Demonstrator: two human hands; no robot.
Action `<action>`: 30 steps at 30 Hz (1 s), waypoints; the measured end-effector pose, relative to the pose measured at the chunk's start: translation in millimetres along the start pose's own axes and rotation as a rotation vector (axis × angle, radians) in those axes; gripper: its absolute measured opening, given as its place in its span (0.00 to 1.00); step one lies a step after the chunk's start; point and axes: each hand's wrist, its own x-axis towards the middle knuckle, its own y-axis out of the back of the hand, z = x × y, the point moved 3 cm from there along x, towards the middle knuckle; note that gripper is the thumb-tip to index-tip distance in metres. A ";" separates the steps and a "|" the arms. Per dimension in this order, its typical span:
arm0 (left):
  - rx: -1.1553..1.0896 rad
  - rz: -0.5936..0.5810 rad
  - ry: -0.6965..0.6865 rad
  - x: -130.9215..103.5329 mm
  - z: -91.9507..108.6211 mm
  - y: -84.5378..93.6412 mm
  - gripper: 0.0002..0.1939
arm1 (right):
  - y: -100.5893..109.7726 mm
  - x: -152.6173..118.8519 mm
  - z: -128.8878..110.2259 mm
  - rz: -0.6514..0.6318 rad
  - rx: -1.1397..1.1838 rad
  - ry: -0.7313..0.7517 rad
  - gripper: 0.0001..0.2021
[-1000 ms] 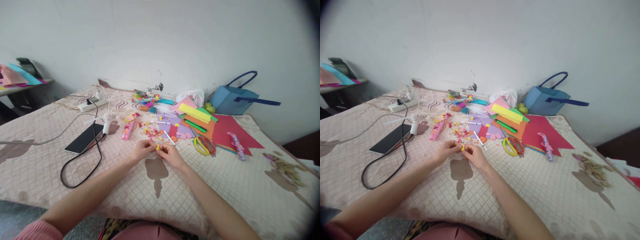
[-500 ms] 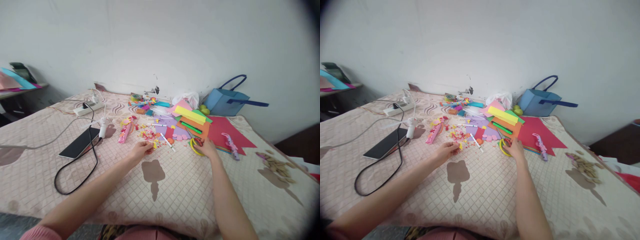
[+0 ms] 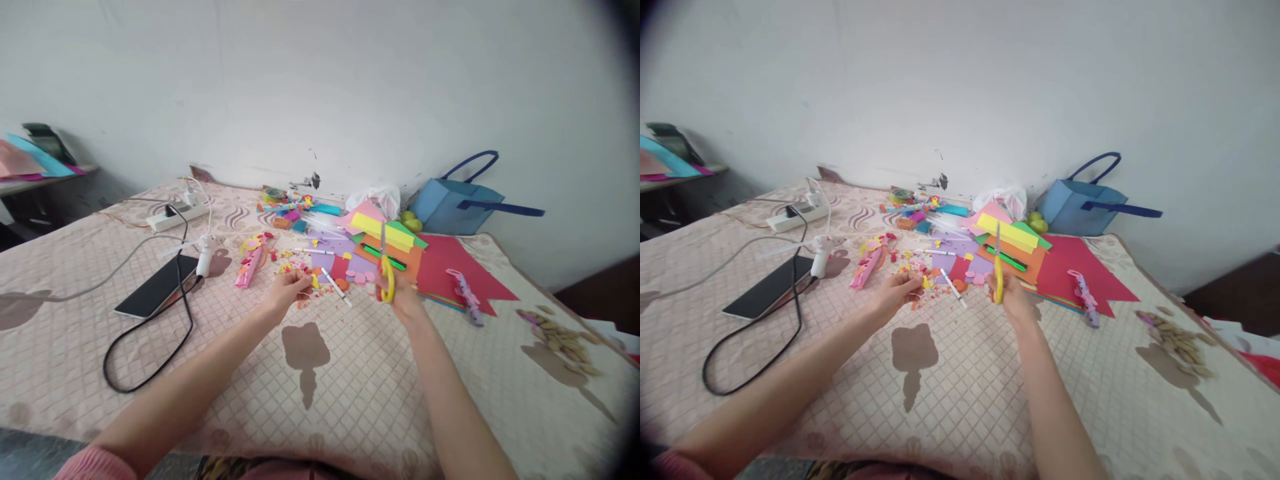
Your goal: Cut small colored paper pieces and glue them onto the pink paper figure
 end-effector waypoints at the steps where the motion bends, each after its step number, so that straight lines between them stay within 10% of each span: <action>1: 0.013 0.003 -0.006 -1.6 -1.1 0.1 0.15 | -15.6 -6.6 -7.6 -0.038 0.043 0.008 0.21; 9: 0.178 -0.003 -0.124 -9.0 -8.7 -4.5 0.13 | -96.9 -55.9 -38.8 -0.224 0.419 -0.064 0.22; 30: 0.093 -0.057 -0.033 -13.8 -16.4 -5.8 0.13 | -100.0 -63.4 -40.6 -0.202 0.474 -0.081 0.18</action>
